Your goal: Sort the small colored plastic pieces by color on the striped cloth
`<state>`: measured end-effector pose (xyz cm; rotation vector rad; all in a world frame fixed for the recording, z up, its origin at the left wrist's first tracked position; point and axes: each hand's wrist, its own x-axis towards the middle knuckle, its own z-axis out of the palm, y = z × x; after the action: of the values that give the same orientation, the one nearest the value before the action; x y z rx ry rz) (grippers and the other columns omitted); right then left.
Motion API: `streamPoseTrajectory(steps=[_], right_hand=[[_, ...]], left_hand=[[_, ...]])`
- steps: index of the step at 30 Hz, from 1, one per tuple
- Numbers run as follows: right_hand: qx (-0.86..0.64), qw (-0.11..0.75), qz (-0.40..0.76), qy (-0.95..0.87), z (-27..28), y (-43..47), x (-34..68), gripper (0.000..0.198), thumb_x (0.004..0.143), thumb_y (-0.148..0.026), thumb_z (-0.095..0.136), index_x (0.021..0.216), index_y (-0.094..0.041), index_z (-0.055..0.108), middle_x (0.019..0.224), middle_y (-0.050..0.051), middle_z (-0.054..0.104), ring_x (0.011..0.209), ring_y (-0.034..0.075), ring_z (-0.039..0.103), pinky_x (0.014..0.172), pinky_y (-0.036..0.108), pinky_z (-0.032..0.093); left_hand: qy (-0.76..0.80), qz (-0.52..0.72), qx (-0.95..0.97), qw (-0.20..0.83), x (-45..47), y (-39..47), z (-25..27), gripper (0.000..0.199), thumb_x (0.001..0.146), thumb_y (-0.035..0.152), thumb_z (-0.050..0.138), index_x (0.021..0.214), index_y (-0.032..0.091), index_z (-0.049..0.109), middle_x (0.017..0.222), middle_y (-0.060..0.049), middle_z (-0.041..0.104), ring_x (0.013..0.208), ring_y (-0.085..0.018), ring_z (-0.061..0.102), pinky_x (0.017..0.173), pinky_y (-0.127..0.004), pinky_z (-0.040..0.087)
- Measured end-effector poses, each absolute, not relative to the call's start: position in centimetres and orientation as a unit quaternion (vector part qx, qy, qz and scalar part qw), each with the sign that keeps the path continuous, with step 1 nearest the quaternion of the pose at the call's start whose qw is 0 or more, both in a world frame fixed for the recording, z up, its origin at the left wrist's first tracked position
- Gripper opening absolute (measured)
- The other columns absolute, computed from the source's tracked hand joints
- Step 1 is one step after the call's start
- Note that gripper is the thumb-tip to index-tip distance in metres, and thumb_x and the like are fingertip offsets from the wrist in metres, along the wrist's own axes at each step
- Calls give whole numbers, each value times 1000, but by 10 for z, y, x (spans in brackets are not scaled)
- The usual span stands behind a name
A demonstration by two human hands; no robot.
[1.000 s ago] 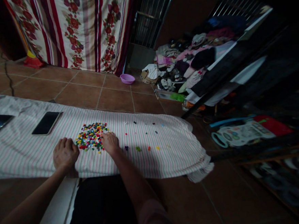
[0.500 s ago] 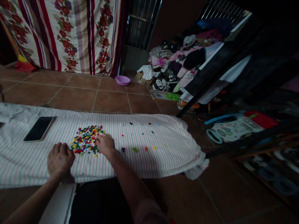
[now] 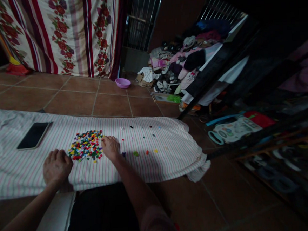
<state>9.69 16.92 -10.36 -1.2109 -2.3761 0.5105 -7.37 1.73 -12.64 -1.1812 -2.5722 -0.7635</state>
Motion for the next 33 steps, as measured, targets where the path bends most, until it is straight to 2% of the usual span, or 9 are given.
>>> streamPoseTrajectory(steps=[6, 17, 24, 33], right_hand=[[-474, 272, 164, -821, -106, 194, 137, 20, 87, -16, 56, 101, -23, 69, 96, 4, 70, 96, 18, 60, 90, 29, 44], [-542, 330, 81, -769, -113, 247, 229, 26, 79, -14, 50, 90, -22, 73, 89, 6, 71, 86, 18, 61, 85, 31, 47], [-619, 312, 84, -716, -119, 268, 274, 29, 76, -13, 47, 86, -20, 73, 88, 5, 72, 79, 17, 63, 75, 27, 48], [-630, 274, 75, -722, -128, 271, 283, 28, 77, -10, 49, 86, -20, 74, 86, 6, 72, 79, 17, 64, 76, 27, 48]], left_hand=[[-875, -248, -402, 102, -72, 17, -122, 38, 86, 28, 37, 108, 10, 61, 120, -22, 60, 126, -34, 48, 106, -50, 36], [-871, -272, -400, 90, -71, 16, -118, 32, 81, 26, 41, 104, 15, 61, 112, -18, 62, 122, -33, 50, 103, -49, 37], [-875, -253, -399, 105, -70, 17, -119, 34, 86, 26, 35, 104, 12, 61, 118, -21, 60, 125, -33, 49, 105, -48, 37], [-877, -244, -397, 117, -71, 17, -121, 38, 86, 27, 34, 107, 10, 61, 122, -22, 60, 127, -34, 48, 106, -49, 37]])
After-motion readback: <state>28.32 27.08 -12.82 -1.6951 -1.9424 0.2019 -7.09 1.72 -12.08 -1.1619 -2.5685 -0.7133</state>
